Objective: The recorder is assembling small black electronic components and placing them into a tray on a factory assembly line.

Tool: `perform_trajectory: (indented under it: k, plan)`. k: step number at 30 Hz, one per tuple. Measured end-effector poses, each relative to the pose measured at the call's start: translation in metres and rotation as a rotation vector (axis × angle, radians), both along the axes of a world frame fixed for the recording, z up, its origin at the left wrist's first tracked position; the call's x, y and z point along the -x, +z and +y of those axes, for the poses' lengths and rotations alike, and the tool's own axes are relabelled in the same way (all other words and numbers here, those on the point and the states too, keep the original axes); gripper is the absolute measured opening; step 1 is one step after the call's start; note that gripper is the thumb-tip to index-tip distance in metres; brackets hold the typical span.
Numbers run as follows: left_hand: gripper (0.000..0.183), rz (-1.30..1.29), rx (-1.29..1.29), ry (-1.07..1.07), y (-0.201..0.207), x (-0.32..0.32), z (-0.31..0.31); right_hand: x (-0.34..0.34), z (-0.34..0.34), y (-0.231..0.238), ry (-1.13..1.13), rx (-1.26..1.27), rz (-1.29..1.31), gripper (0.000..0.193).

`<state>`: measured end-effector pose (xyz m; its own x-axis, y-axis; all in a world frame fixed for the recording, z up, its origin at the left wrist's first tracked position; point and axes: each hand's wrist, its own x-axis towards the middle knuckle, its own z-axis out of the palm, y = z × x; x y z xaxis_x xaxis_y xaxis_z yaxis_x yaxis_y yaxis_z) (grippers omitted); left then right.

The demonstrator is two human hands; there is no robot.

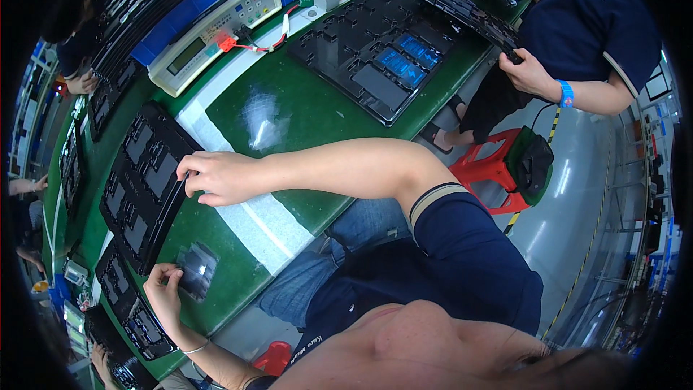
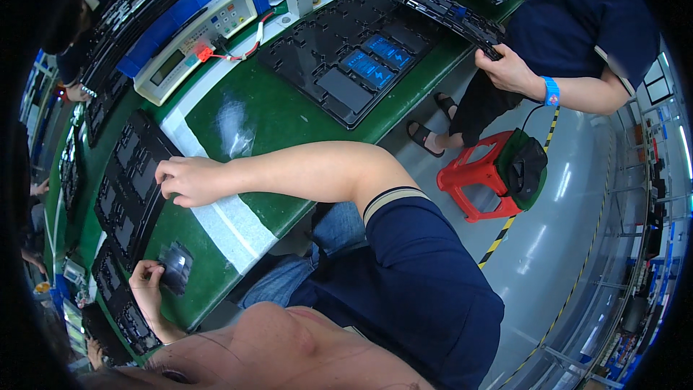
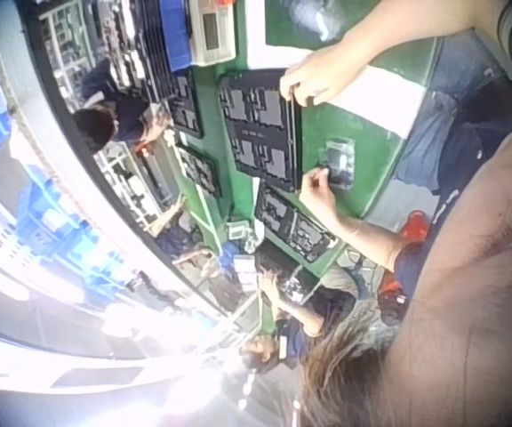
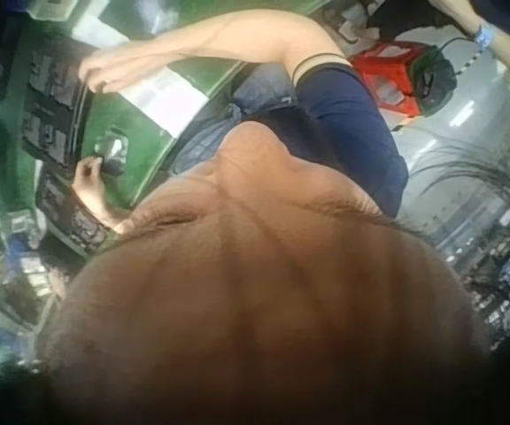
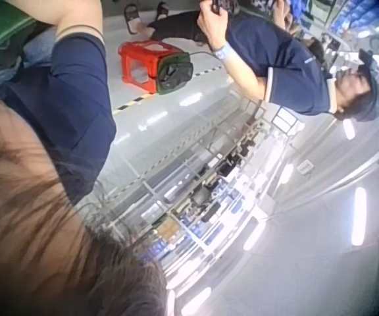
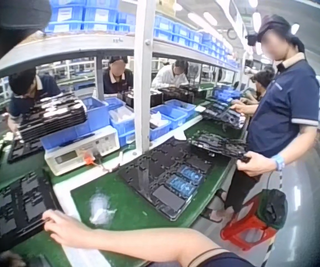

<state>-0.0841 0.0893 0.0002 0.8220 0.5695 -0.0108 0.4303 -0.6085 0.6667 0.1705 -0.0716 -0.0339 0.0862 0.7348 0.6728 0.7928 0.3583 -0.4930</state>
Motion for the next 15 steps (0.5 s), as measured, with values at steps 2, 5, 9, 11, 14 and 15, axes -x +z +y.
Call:
perform_trajectory:
  k: [2, 5, 9, 11, 14, 15]
  plan:
    - [0.004, 0.075, -0.082, -0.035, 0.011, 0.001, -0.006, 0.001, 0.0, 0.004, 0.008, -0.002, -0.007, 0.011]
    - [0.006, -0.077, -0.242, -0.049, 0.015, -0.004, -0.011, 0.001, -0.001, 0.006, 0.017, -0.005, -0.01, 0.012]
    - [0.006, -0.257, -0.189, -0.088, 0.022, -0.011, -0.014, 0.004, -0.003, 0.012, 0.199, 0.01, 0.109, 0.025]
    - [0.005, -0.211, -0.151, -0.174, 0.026, -0.016, -0.018, 0.01, -0.007, 0.017, 0.352, 0.135, 0.25, 0.03]
    - [0.006, -0.125, -0.064, -0.278, 0.036, -0.04, -0.038, 0.016, -0.015, 0.03, 0.571, 0.324, 0.328, 0.036]
    - [0.008, -0.107, -0.015, -0.311, 0.034, -0.046, -0.036, 0.016, -0.016, 0.034, 0.583, 0.407, 0.287, 0.033]
